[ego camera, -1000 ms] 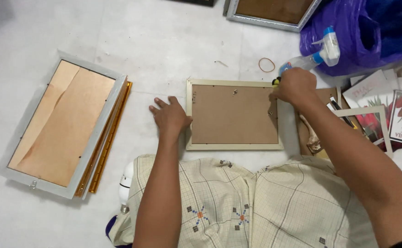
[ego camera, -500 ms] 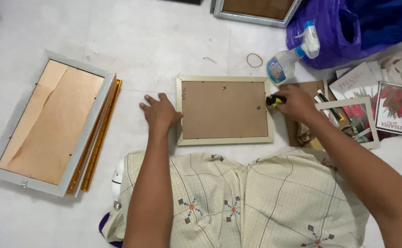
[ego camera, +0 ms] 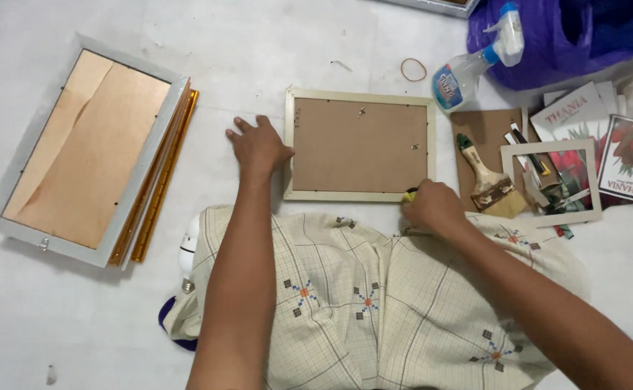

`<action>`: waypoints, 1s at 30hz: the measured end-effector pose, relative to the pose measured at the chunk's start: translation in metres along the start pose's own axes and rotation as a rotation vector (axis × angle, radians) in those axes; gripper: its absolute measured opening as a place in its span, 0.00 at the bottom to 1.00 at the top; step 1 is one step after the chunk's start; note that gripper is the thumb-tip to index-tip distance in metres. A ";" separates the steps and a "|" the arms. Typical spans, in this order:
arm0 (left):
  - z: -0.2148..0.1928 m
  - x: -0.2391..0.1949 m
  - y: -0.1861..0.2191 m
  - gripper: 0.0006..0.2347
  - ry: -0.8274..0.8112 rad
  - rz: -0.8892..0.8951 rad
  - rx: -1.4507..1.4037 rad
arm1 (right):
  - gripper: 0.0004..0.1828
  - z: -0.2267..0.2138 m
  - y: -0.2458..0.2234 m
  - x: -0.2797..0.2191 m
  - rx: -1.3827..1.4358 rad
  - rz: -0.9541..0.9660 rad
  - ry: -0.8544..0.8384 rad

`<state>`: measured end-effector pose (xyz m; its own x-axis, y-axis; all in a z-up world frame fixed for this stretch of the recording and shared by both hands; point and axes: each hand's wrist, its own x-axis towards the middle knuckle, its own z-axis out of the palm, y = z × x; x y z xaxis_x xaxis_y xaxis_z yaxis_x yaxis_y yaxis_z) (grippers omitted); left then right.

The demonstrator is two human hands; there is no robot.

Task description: Cleaning glass and assembling picture frames with artwork

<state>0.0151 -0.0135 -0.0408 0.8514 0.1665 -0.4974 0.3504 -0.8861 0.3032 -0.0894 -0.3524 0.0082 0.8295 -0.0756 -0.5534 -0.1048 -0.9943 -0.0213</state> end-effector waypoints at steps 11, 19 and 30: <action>-0.020 -0.018 0.005 0.41 -0.011 -0.029 -0.069 | 0.28 0.028 -0.162 -0.035 0.242 -0.104 0.019; -0.026 -0.027 0.006 0.39 -0.027 -0.033 -0.069 | 0.26 0.019 -0.183 -0.050 0.292 -0.232 0.021; -0.025 -0.022 0.005 0.41 -0.039 -0.028 -0.066 | 0.31 -0.051 0.024 0.011 -0.009 -0.033 0.028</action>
<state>0.0076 -0.0111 -0.0080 0.8252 0.1728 -0.5378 0.4004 -0.8505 0.3412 -0.0544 -0.3808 0.0441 0.8473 -0.0451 -0.5292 -0.0727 -0.9969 -0.0314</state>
